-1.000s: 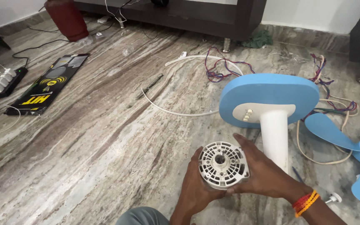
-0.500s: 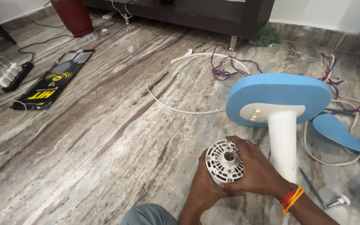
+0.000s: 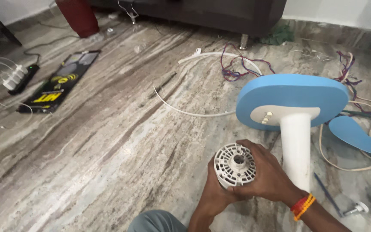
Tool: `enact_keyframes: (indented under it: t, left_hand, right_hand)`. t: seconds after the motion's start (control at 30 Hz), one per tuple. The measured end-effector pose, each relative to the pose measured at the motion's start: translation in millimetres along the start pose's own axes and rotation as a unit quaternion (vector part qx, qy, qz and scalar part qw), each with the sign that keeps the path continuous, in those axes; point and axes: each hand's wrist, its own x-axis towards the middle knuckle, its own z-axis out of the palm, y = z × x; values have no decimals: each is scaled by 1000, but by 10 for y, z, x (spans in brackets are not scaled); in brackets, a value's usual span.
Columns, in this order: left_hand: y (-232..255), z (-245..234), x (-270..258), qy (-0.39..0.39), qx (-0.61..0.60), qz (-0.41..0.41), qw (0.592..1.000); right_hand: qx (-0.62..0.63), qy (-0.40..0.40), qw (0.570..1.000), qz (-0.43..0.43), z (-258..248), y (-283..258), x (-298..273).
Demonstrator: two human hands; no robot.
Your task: The person assembles a pedestal fan by attaching the motor housing to the stand, inserting the fan blades, and securing the rear cover. They handle the motor, stand, blades, and screws by hand.
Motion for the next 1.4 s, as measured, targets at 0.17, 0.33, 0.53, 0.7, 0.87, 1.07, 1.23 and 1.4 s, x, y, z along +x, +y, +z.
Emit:
enact_keyframes:
  t: [0.17,0.33,0.53,0.7,0.87,1.07,1.23,1.4]
  left_hand:
    - [41,-13,-19,-6,-16,-22,1000]
    - [113,88,23,5,2,-27,1000]
    - [255,170,4,23,95,44,994]
    - [386,242,-35,51,71,29,996]
    - [346,240,-69,95,200,66,973]
    - [279,201,-50,89,218,72,969]
    - [281,223,-72,91,188,58,976]
    - [300,250,-26,66,134,44,988]
  right_hand:
    - [13,22,999,20,-10,-44,6]
    - [42,30,996,69,-65,-100,-20]
    - [28,51,994,96,-27,-113,18]
    - [-11,64,993,102,19,-130,-9]
    - [-52,65,989,125,65,-174,18]
    - [-74,48,991,103,57,-144,77]
    - [-86,2,992,96,-16,-148,47]
    - [-91,-27,994,55,-121,-159,-19]
